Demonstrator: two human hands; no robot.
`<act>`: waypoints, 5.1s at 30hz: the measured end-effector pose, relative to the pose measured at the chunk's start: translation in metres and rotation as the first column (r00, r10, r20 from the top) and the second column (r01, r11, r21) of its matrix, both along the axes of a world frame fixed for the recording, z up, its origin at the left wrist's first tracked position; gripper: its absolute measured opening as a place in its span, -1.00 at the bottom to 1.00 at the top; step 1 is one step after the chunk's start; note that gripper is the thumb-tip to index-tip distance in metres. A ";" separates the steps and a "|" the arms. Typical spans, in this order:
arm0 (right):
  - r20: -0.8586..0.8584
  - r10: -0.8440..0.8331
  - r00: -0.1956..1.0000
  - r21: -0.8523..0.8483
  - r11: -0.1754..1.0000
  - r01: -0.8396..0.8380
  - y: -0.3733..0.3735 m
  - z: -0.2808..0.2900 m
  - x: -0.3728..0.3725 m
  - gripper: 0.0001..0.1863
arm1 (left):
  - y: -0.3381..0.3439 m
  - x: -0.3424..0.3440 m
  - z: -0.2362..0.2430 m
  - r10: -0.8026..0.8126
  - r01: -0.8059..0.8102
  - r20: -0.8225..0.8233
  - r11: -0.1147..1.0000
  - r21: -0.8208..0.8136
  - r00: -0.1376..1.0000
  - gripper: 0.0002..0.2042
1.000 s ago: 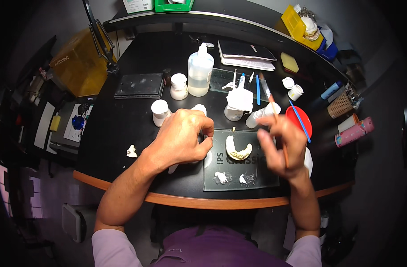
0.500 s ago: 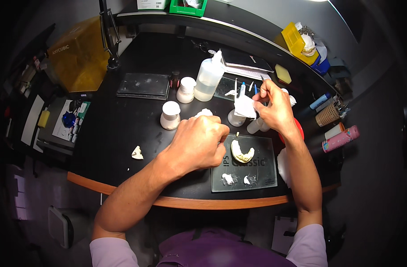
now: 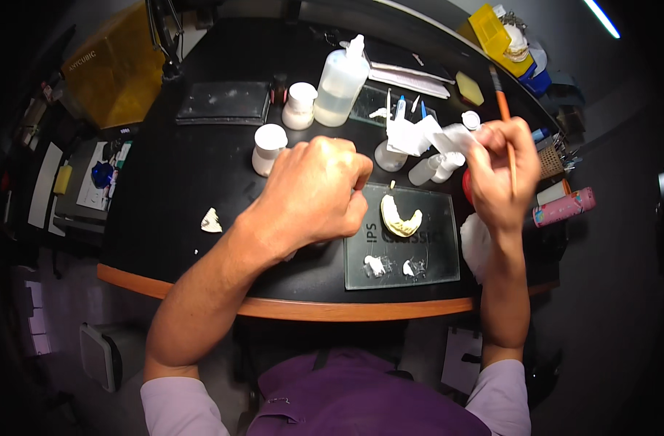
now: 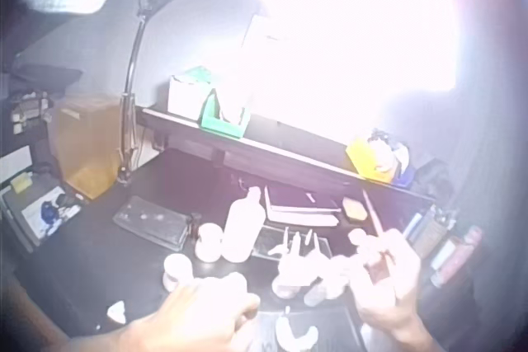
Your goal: The person picks up a paintbrush and a dental cast, applies paste onto artificial teeth using the brush, and fits the teeth into the dental cast.
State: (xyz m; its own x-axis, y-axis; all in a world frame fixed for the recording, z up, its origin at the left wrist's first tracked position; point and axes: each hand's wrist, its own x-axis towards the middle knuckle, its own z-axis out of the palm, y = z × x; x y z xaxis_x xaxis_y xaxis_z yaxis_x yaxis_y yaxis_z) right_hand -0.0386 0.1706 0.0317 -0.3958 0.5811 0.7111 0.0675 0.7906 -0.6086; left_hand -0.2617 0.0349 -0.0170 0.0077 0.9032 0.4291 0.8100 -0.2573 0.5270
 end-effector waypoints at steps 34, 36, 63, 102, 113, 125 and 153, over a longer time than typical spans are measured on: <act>0.235 -0.092 0.968 0.088 0.993 0.073 -0.082 -0.035 0.103 -0.76 | -0.002 0.004 0.001 -0.043 0.043 -0.040 0.999 -0.003 0.998 -0.91; 0.367 -0.065 0.928 0.046 0.998 0.052 -0.076 -0.036 0.105 -0.77 | -0.003 0.004 0.001 -0.045 0.045 -0.046 0.999 0.002 0.998 -0.91; 0.625 -0.230 0.746 0.424 0.902 -0.077 -0.066 -0.055 0.120 -0.78 | -0.001 0.007 -0.001 -0.023 0.024 -0.075 1.000 0.017 0.997 -0.92; 0.457 -0.167 0.874 0.262 0.964 0.047 -0.069 -0.052 0.115 -0.82 | -0.001 0.008 0.002 -0.036 0.037 -0.074 0.999 0.005 0.997 -0.92; 0.605 -0.195 0.772 0.290 0.957 0.015 -0.052 -0.047 0.099 -0.85 | -0.001 0.006 0.002 -0.027 0.028 -0.065 1.000 0.006 0.997 -0.91; 0.551 -0.078 0.831 0.073 0.996 0.046 -0.057 -0.036 0.110 -0.69 | -0.002 0.007 0.001 -0.022 0.022 -0.086 1.000 0.002 0.996 -0.91; 0.518 -0.234 0.823 0.215 0.967 0.140 -0.073 -0.068 0.091 -0.73 | 0.000 0.007 -0.003 -0.022 0.023 -0.065 1.000 0.013 0.998 -0.93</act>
State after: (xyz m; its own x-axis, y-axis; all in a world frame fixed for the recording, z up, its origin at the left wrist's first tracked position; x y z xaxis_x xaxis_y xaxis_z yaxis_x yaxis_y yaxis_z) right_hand 0.0521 0.0980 -0.0361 -0.6362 0.5800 0.5088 0.5012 0.8120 -0.2990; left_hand -0.2551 0.0350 -0.0196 0.0561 0.8965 0.4394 0.8365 -0.2825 0.4696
